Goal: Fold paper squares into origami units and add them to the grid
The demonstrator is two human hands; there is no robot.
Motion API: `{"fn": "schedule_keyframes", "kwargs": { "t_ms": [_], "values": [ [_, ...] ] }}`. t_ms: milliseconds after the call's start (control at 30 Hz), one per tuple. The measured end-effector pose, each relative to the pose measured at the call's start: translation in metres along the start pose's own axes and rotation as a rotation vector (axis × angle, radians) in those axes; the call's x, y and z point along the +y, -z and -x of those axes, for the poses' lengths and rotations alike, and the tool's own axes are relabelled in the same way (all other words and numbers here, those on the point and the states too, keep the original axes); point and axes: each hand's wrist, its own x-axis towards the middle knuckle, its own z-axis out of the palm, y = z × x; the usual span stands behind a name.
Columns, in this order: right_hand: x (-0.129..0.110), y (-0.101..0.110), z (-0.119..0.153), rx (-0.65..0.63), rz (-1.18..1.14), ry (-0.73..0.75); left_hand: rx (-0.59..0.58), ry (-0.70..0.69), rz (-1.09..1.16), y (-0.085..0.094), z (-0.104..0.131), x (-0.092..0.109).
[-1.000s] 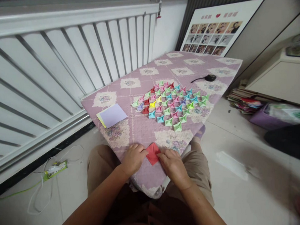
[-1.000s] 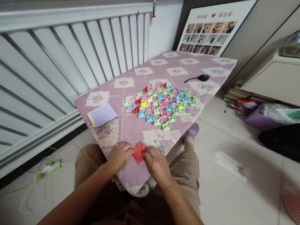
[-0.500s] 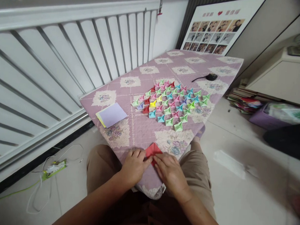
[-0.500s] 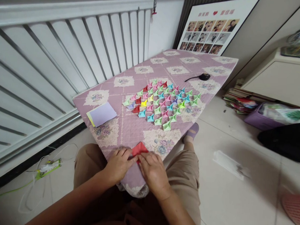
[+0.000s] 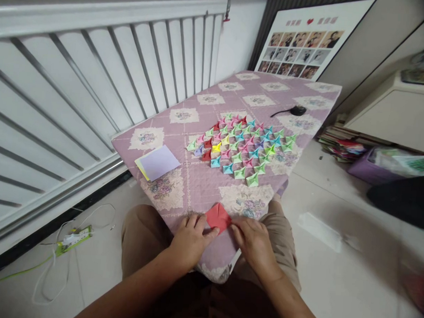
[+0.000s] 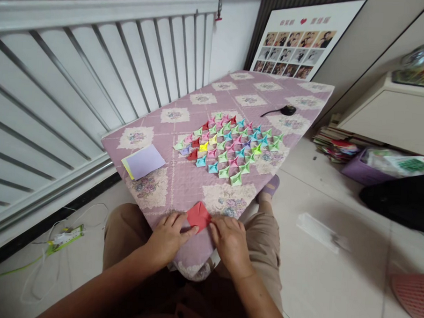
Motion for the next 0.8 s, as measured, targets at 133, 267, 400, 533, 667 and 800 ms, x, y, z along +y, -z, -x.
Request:
{"fn": "schedule_keyframes", "kwargs": {
  "t_ms": [133, 267, 400, 533, 667, 800],
  "values": [
    [-0.005, -0.007, -0.022, 0.016, -0.009, -0.106, -0.022, -0.003, 0.009, 0.003, -0.001, 0.000],
    [-0.010, -0.017, -0.031, 0.010, -0.036, -0.165, -0.022, 0.005, 0.011, 0.003, -0.001, 0.001],
    [-0.008, -0.021, -0.030, 0.062, -0.124, -0.183, -0.014, 0.006, 0.015, 0.002, -0.001, 0.001],
    [-0.007, -0.019, -0.029, 0.091, -0.176, -0.130, -0.019, 0.008, 0.008, 0.003, -0.001, 0.001],
    [-0.008, -0.011, -0.027, 0.091, -0.110, 0.037, -0.028, 0.009, 0.003, 0.004, 0.000, 0.000],
    [-0.004, -0.005, -0.023, 0.004, -0.003, 0.235, -0.004, 0.009, 0.011, 0.002, 0.000, 0.000]
  ]
}}
